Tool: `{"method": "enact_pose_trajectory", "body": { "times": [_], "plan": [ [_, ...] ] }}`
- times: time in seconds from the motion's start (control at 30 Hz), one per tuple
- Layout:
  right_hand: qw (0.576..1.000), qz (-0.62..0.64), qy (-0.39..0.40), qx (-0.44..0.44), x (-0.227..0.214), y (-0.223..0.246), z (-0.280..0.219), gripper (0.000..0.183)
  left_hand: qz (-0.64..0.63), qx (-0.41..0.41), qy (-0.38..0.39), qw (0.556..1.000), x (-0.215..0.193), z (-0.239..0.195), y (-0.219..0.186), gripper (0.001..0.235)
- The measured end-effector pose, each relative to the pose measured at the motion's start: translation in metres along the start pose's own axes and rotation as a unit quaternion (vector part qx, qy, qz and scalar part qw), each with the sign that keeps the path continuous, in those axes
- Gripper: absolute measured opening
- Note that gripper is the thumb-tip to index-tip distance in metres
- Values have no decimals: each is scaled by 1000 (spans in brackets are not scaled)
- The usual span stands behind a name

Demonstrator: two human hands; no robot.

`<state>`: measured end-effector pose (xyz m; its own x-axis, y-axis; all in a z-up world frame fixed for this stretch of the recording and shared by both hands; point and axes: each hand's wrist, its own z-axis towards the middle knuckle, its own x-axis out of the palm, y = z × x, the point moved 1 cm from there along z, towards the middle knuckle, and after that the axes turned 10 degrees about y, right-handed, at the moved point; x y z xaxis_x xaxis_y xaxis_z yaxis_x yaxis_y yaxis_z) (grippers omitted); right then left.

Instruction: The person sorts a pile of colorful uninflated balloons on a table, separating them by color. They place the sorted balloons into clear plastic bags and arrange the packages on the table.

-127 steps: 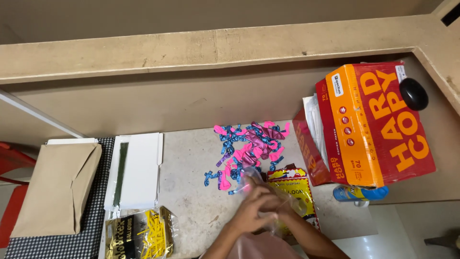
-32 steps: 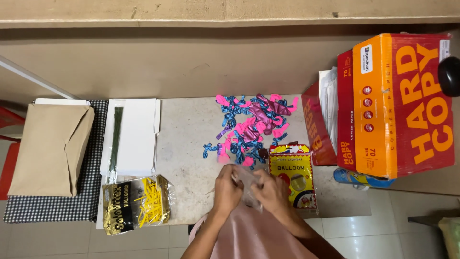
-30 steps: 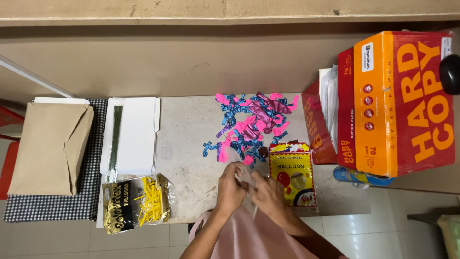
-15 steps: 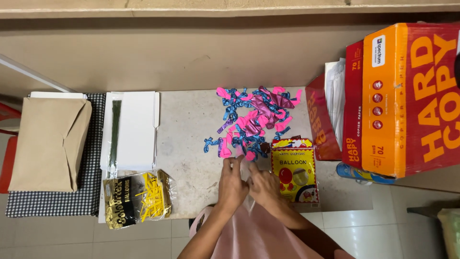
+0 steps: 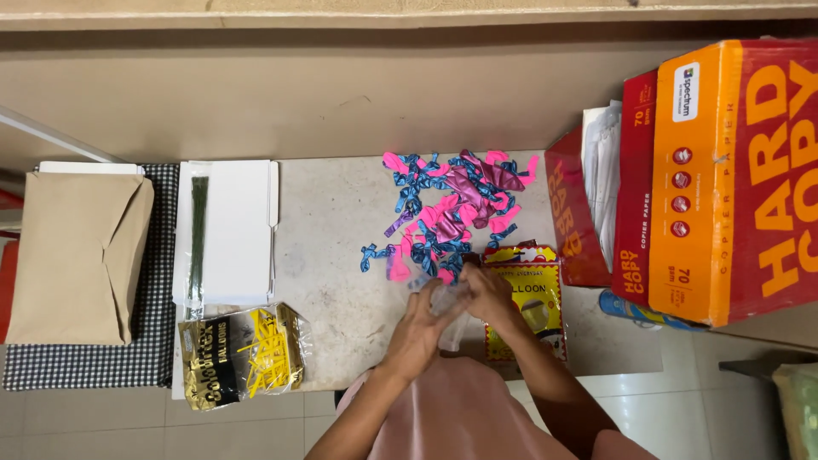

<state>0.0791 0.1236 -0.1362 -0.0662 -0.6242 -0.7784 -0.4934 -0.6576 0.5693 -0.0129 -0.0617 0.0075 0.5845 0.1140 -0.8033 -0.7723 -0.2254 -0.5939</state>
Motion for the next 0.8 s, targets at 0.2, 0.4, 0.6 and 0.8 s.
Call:
{"method": "enact_pose_trajectory", "body": {
  "times": [0.2, 0.4, 0.6, 0.8],
  "plan": [
    [865, 332, 377, 6, -41, 7, 38, 45, -52, -108, -78, 990, 9, 10, 48, 57],
    [911, 405, -26, -68, 94, -208, 167, 45, -74, -159, -39, 984, -9, 18, 64, 68],
    [973, 34, -91, 212, 47, -153, 158, 56, -80, -159, -64, 982, -3, 20, 76, 72],
    [961, 35, -111, 250, 23, -115, 147, 33, -118, -174, -56, 976, -8, 23, 79, 78]
  ]
}}
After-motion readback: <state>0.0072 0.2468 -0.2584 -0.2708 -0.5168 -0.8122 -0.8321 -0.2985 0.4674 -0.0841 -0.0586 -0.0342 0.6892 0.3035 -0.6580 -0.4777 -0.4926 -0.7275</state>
